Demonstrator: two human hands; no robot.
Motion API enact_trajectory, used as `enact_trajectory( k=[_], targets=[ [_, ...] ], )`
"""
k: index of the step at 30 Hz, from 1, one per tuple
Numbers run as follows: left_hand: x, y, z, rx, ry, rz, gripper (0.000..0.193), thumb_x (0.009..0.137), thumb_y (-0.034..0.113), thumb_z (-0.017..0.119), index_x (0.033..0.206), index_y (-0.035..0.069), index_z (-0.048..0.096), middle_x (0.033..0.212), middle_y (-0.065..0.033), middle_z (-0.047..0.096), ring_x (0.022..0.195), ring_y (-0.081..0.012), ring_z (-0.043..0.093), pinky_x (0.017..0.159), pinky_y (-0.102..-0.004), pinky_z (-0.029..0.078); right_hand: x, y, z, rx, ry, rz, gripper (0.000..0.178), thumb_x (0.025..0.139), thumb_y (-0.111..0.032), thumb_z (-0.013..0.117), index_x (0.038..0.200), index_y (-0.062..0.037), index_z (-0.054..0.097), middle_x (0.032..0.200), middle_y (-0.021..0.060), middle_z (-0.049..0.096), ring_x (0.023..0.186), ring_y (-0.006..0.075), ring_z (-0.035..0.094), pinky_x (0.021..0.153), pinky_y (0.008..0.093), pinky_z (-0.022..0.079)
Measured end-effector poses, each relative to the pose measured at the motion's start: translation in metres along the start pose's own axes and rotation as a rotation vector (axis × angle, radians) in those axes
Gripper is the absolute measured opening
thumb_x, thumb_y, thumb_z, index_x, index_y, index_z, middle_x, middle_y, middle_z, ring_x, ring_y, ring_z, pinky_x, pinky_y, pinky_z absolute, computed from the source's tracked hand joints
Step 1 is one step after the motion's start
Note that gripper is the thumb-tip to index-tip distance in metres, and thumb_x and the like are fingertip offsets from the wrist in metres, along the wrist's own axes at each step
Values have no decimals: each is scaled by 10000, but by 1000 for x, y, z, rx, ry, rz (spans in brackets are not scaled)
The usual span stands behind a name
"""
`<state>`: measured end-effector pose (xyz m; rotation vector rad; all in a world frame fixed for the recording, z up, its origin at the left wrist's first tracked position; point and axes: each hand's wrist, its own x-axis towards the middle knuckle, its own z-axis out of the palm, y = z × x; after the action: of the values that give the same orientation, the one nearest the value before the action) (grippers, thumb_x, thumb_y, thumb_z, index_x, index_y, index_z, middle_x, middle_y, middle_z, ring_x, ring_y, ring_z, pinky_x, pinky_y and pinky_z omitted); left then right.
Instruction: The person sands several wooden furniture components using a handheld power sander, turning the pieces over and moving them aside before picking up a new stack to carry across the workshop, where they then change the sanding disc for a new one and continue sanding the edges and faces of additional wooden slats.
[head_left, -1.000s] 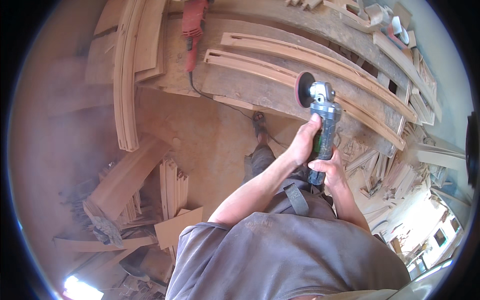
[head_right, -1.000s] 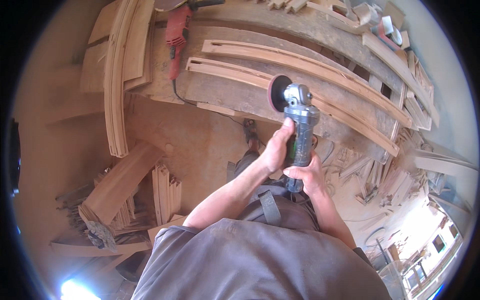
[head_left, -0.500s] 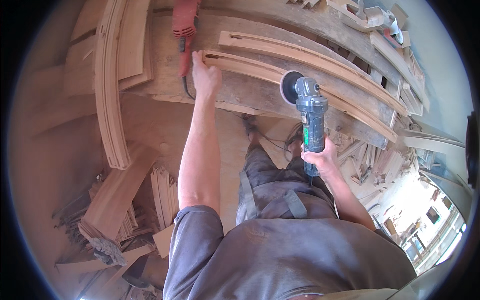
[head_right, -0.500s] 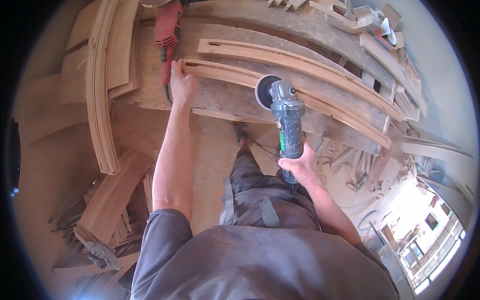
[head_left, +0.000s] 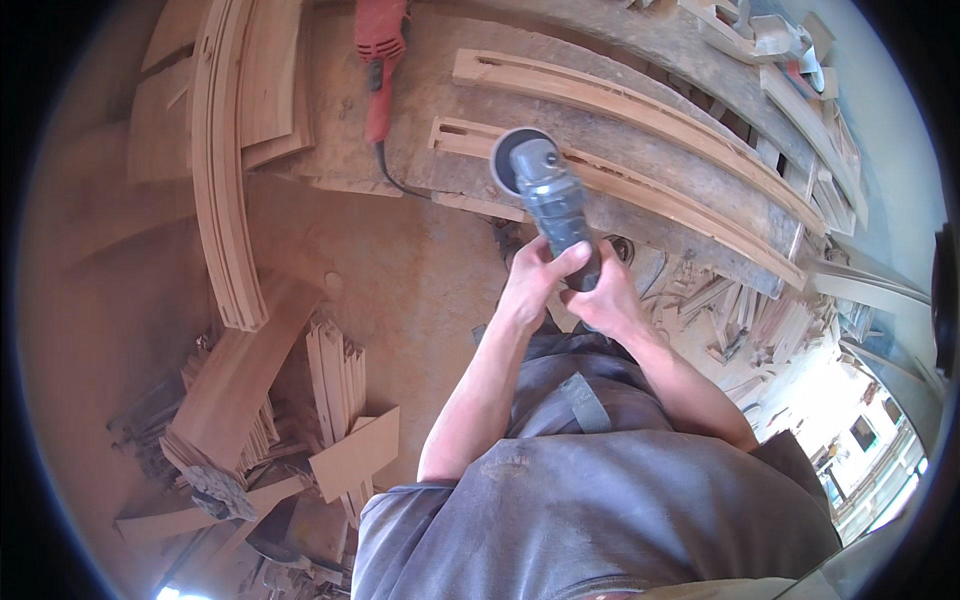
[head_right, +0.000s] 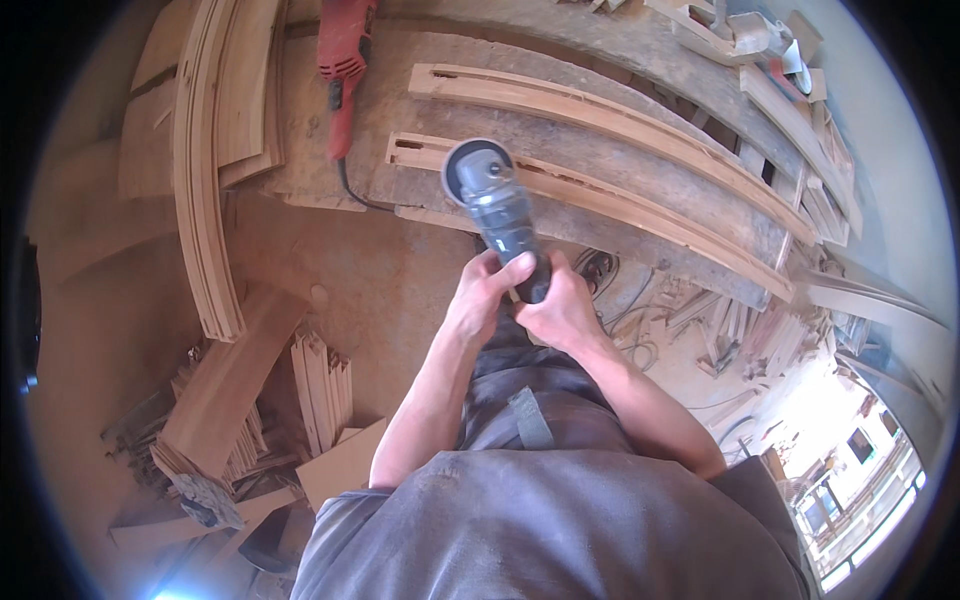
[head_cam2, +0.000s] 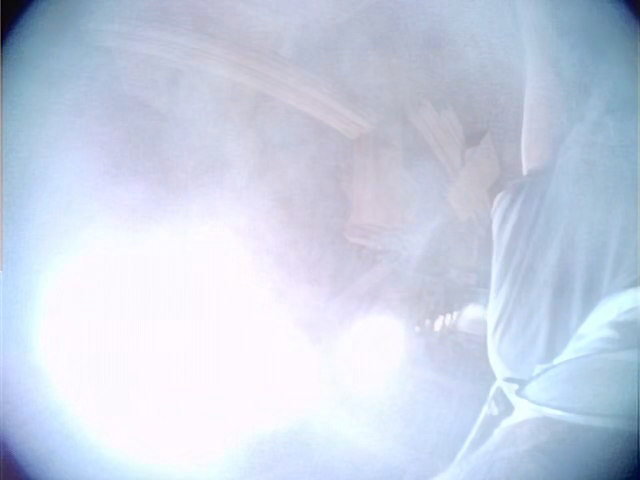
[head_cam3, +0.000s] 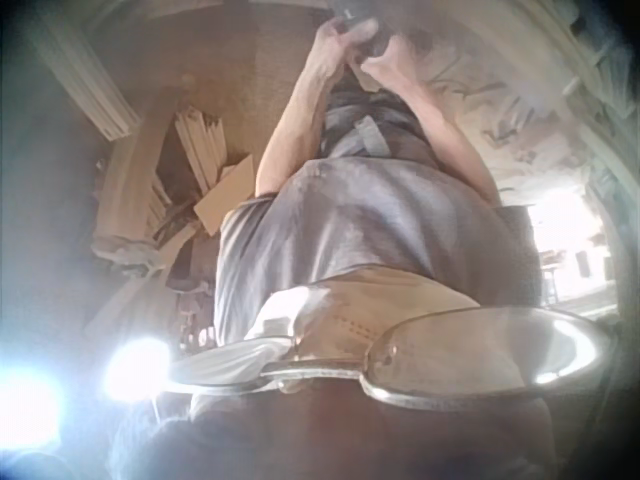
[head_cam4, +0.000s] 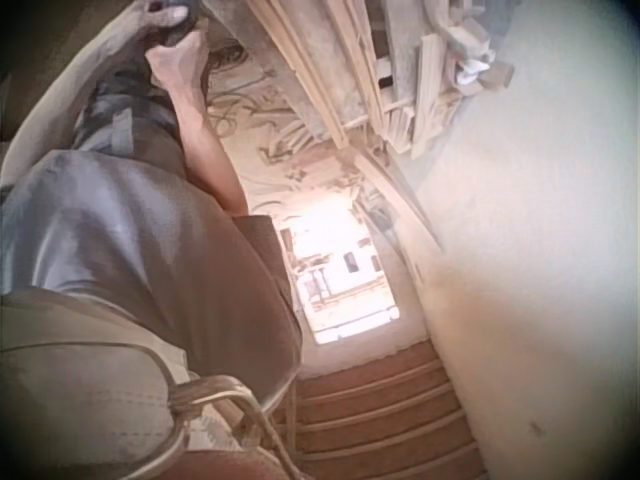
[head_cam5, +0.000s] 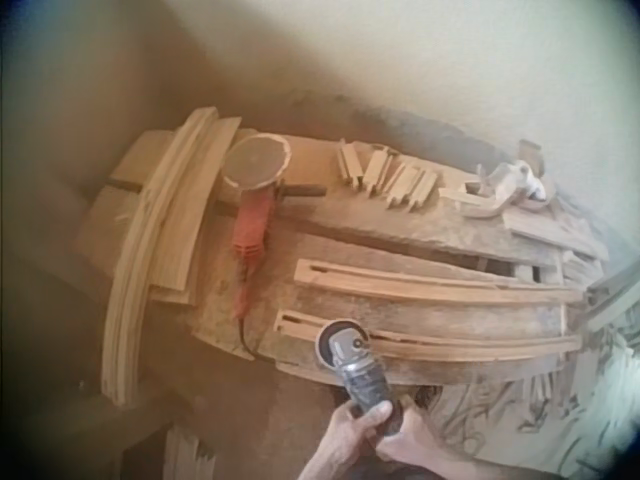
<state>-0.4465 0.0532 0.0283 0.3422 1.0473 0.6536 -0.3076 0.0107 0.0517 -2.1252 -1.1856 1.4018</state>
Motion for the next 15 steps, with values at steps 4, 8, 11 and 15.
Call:
enact_trajectory(
  k=[4, 8, 11, 15],
  targets=[
    [26, 19, -6, -106, 140, -11, 253, 823, 103, 812, 995, -60, 722, 904, -112, 733, 783, -201, 702, 750, -363, 580, 25, -22, 11, 85, -158, -73, 634, 700, -194, 853, 1228, 25, 578, 1013, 142, 702, 943, 234, 700, 830, 357, 552],
    [32, 33, -23, -111, 151, 25, 254, 815, 83, 746, 996, -93, 726, 964, -205, 757, 812, -246, 718, 787, -390, 593, 49, -31, 17, 294, -457, 36, 590, 642, -111, 779, 1170, 59, 579, 923, 40, 645, 831, 153, 631, 725, 298, 501],
    [38, 42, -33, -202, 182, 8, 192, 775, 70, 774, 916, -59, 749, 871, -137, 751, 742, -210, 706, 721, -359, 576, 58, -34, 31, 237, -417, 40, 518, 641, -160, 762, 1090, 54, 617, 824, 84, 677, 796, 207, 676, 732, 331, 533],
    [40, 39, -39, -146, 198, -2, 229, 803, 82, 742, 952, -90, 715, 929, -204, 750, 822, -270, 729, 794, -407, 600, 60, -36, 35, 195, -426, 87, 574, 637, -165, 774, 1137, 64, 611, 876, 110, 695, 845, 219, 696, 765, 345, 544]
  ],
)
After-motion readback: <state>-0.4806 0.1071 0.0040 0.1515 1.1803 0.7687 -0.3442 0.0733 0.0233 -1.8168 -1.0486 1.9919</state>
